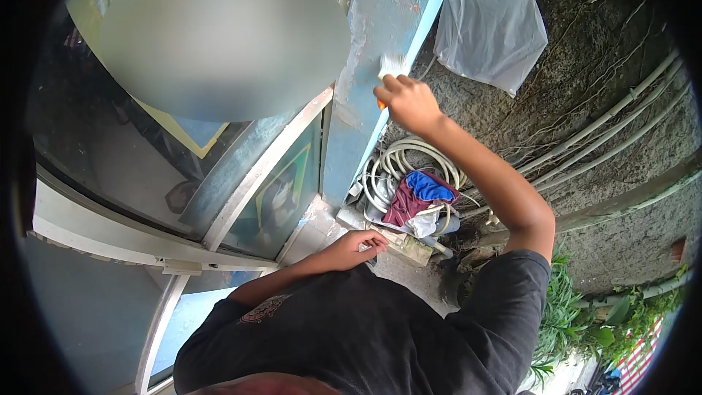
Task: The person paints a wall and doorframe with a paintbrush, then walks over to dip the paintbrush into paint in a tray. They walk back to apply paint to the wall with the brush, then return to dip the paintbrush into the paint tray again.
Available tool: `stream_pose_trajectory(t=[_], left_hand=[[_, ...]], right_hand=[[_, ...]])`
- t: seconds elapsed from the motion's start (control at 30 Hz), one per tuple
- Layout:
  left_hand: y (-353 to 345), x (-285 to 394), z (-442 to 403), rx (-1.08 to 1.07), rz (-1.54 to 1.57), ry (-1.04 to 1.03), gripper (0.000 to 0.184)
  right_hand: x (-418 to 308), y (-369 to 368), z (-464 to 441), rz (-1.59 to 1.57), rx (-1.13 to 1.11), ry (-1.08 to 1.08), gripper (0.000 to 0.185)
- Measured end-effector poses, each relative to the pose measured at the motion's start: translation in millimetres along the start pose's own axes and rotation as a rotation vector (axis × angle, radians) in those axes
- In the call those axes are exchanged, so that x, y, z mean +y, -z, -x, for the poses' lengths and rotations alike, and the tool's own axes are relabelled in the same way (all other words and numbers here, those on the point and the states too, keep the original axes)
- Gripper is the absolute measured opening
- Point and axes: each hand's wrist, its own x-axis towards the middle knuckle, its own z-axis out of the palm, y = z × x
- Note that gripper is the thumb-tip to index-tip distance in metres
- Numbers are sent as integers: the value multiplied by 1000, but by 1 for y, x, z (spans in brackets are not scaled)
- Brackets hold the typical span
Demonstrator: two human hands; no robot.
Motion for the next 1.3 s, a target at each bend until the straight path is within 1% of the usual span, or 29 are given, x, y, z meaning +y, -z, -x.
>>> stream_pose_trajectory(t=[0.07,0.13,0.17,0.2,0.23,0.27,0.3,0.33,0.4,0.47,0.5,0.53,0.57,0.6,0.63,0.67,0.73,0.77,0.83,0.87,0.9,0.97,1.0,1.07,1.13,1.2,1.23,1.27,1.3], left_hand=[[1,0,0,-6,-7,-4,24],[-1,-1,0,-40,-19,31,23],[-2,-5,0,-47,-17,20,23],[-3,-9,-1,-56,-41,7,24],[-3,-9,-2,-79,-31,24,25],[-3,-9,-3,-100,-30,27,25],[-4,-11,-3,-122,-33,29,25],[-7,-16,-3,-126,-10,22,26],[-8,-19,-6,-164,-20,29,26],[-8,-19,-7,-169,17,28,27],[-7,-13,-7,-167,2,46,26],[-4,-13,-7,-166,-2,41,26],[-2,-15,-7,-159,-15,19,26],[1,-16,-8,-150,-27,-7,26],[4,-14,-7,-139,-23,5,26],[6,-11,-6,-126,2,20,27],[8,-17,-6,-100,23,14,27],[9,-17,-7,-95,6,18,26],[8,-23,-12,-98,3,-10,26],[8,-24,-14,-106,0,-28,26],[9,-17,-15,-87,-10,-43,24],[10,-15,-16,-64,17,-35,23],[11,-14,-18,-50,50,-20,23],[11,-15,-19,-39,50,-18,23],[11,-19,-21,-50,37,-30,28],[8,-18,-23,-45,57,-34,25],[7,-17,-24,-44,76,-40,22],[7,-17,-25,-40,81,-41,22],[7,-17,-24,-34,75,-46,22]], right_hand=[[-9,0,6,-173,-90,-102,15],[4,37,-17,-314,-36,-275,13],[21,54,-31,-204,104,-236,10],[43,81,-48,-169,211,-247,9],[68,104,-65,-185,307,-321,10],[88,136,-84,-110,402,-295,9],[112,161,-102,43,530,-180,10],[124,193,-119,210,566,-142,8],[168,232,-151,445,837,85,8],[134,269,-168,379,764,-111,3],[137,265,-169,341,671,-129,4],[164,232,-167,467,606,-68,8],[158,208,-161,572,477,25,13],[145,180,-147,588,312,85,16],[128,147,-134,508,173,121,17],[96,136,-119,431,60,158,17],[53,137,-109,168,-314,99,16],[53,141,-117,178,-307,109,16],[58,150,-134,-162,-220,-44,11],[75,159,-149,-216,-191,-133,8],[94,171,-166,-136,-154,-222,10],[140,205,-204,-144,-56,-315,17],[159,226,-221,-53,37,-224,17],[181,265,-256,197,336,-165,18],[221,292,-286,271,639,-3,19],[180,313,-285,216,721,26,7],[180,306,-286,267,733,33,10],[183,293,-286,312,738,120,10],[187,271,-284,426,632,126,12]])
